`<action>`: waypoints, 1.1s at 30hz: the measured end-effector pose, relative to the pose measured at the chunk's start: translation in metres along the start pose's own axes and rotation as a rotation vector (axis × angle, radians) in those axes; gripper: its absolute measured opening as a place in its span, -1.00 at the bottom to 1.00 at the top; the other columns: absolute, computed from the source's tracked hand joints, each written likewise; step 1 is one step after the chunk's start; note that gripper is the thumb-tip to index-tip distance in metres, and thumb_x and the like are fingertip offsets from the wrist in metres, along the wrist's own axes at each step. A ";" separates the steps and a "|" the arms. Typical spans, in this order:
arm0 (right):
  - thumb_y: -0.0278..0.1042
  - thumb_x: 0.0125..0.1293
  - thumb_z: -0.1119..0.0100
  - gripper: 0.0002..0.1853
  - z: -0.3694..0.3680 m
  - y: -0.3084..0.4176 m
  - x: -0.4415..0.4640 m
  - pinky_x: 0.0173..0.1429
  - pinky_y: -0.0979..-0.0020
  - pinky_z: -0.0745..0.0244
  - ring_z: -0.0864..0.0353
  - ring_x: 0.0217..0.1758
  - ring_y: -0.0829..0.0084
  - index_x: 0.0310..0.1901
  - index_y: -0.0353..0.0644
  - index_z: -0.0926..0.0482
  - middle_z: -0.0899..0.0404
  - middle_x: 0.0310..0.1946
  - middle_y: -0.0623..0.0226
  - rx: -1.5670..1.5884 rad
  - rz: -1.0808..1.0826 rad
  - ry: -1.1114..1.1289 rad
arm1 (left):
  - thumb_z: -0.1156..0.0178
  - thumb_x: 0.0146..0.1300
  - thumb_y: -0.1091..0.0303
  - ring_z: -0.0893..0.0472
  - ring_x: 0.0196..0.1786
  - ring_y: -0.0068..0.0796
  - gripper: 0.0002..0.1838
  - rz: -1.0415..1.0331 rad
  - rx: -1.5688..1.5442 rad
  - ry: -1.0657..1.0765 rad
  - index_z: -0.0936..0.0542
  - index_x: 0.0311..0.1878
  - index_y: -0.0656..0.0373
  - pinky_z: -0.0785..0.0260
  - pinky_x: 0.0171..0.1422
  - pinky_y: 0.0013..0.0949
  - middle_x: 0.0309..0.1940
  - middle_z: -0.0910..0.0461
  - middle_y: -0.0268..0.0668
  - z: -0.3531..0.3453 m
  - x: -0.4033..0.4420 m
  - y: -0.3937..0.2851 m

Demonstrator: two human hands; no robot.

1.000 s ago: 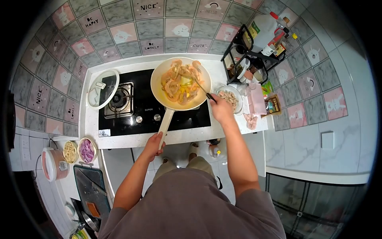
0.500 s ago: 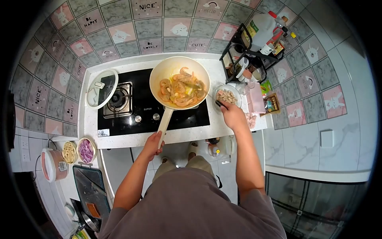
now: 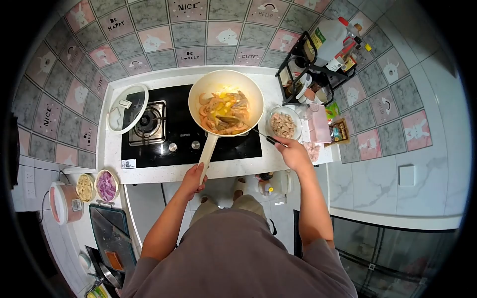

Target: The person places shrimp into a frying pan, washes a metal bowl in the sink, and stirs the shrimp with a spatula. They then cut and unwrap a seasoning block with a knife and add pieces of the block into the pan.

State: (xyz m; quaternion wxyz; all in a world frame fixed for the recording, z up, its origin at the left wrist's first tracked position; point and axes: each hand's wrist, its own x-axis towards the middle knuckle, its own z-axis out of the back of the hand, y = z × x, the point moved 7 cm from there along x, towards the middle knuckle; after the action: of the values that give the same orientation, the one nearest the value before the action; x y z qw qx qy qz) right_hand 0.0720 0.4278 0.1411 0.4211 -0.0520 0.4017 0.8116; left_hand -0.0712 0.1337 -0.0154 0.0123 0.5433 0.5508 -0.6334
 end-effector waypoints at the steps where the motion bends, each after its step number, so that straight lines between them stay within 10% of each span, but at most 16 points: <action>1: -0.15 0.39 -0.11 -0.61 0.007 -0.002 -0.001 0.27 0.31 -0.41 -0.60 0.17 0.08 0.21 0.04 -0.61 -0.65 0.06 0.02 -0.079 -0.050 -0.048 | 0.07 0.50 -0.14 -0.29 -0.69 -0.64 -0.58 -0.003 0.000 0.002 -0.49 -0.03 0.03 -0.03 -0.64 -0.50 -0.52 -0.43 -0.45 0.000 0.000 0.000; 19: -0.10 0.40 -0.10 -0.62 -0.001 -0.004 -0.009 0.19 0.24 -0.48 -0.64 0.08 0.02 0.21 0.14 -0.60 -0.66 -0.01 -0.01 -0.116 -0.067 -0.076 | 0.10 0.50 -0.18 -0.27 -0.71 -0.67 -0.52 -0.014 0.017 0.021 -0.50 -0.01 0.08 0.04 -0.67 -0.53 -0.51 -0.42 -0.44 -0.003 0.001 0.001; 33: -0.41 0.28 -0.20 -0.55 0.001 0.051 0.004 0.07 0.13 -0.52 -0.63 0.00 0.03 0.22 0.08 -0.52 -0.64 0.01 0.09 -0.444 0.402 -0.209 | 0.10 0.50 -0.16 -0.32 -0.69 -0.65 -0.53 0.007 0.017 0.027 -0.52 0.01 0.06 -0.02 -0.65 -0.52 -0.49 -0.44 -0.45 -0.003 -0.001 0.000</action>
State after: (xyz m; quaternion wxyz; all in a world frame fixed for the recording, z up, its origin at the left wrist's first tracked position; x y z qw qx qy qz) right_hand 0.0321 0.4145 0.1710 0.2695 0.0212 0.1714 0.9474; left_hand -0.0690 0.1350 -0.0139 0.0023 0.5538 0.5438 -0.6306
